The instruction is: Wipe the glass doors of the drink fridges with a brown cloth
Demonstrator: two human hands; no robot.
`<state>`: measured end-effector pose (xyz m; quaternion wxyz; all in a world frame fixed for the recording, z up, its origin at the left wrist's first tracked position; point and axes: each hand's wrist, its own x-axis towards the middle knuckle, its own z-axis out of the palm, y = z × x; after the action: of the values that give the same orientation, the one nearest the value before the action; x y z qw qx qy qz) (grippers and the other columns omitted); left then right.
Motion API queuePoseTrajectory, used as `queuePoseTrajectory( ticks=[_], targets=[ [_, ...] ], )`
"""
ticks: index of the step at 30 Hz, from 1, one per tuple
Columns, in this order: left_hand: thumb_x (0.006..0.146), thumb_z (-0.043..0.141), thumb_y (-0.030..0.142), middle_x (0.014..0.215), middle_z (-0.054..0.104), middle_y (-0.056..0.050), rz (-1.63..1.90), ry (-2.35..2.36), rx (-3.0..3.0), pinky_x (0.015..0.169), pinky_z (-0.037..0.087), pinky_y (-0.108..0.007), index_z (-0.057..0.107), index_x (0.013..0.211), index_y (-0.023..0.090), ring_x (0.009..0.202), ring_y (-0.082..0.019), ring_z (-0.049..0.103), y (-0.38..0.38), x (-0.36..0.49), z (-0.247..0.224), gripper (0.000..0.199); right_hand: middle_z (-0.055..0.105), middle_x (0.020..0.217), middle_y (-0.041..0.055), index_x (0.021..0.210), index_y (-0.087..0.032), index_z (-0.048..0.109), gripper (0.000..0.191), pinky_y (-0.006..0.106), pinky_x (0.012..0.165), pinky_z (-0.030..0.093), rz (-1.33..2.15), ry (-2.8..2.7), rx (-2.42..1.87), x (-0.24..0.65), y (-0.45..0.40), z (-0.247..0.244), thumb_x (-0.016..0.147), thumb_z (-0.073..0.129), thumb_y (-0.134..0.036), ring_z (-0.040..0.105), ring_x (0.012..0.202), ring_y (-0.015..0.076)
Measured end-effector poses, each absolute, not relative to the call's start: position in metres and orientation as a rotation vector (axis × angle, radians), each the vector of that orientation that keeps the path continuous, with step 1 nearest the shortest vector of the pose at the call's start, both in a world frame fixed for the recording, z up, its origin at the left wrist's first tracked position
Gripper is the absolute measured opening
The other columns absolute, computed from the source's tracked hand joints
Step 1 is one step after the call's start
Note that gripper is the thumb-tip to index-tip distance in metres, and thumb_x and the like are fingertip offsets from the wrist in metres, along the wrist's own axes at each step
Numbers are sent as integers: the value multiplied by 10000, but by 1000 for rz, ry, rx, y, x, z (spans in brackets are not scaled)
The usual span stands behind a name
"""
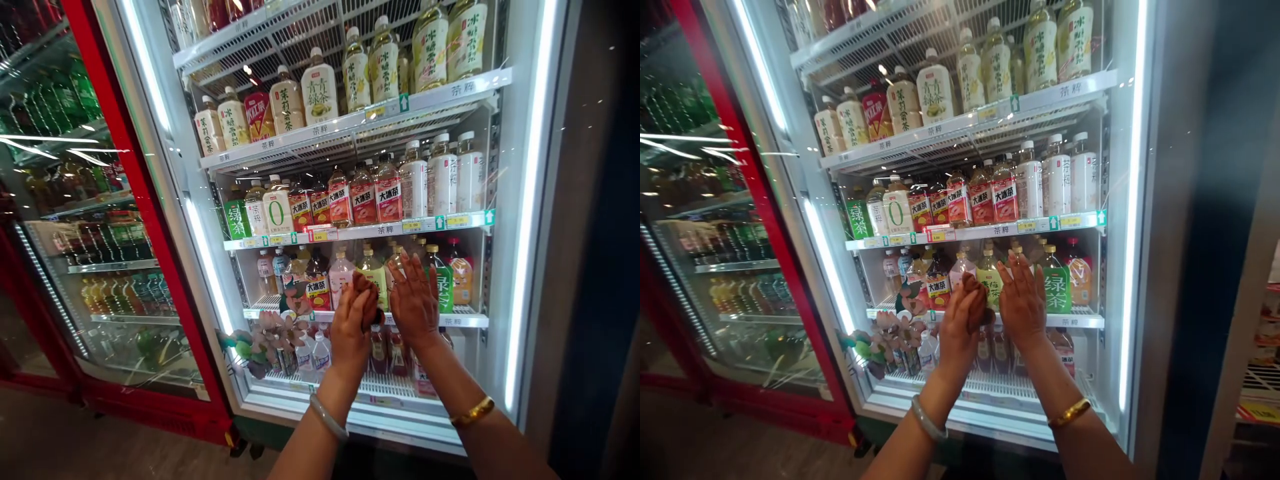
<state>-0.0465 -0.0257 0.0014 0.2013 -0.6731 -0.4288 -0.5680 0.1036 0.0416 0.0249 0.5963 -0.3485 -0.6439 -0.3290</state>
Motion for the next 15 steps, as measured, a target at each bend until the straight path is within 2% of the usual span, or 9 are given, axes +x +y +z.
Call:
queuePoseTrajectory(
  ticks=[6,12,15],
  targets=[
    [790,550,-51,1588,471,-112,-1531,-1044,-2074,1190,451,-501,535,1443,287,1498,-267,427,-28,-45,-2,736,425,1613,82,1577,-280,372,646,513,1298,223,-753,-1503,-802,105,42,18,964,535,-159,299,1554,227],
    [791,616,-22,1592,453,-104,-1802,-1247,-1628,1253,353,-512,494,1473,302,1510,-275,405,-24,-62,18,765,442,1603,69,1581,-298,363,689,520,1295,236,-730,-1462,-836,98,40,18,937,543,-132,313,1548,232],
    [762,593,-51,1610,432,-107,-1734,-1237,-1725,1236,390,-498,492,1476,299,1515,-280,396,-21,-43,8,802,439,1604,71,1580,-292,366,670,526,1294,237,-729,-1454,-841,97,39,17,950,532,-133,300,1553,235]
  ],
)
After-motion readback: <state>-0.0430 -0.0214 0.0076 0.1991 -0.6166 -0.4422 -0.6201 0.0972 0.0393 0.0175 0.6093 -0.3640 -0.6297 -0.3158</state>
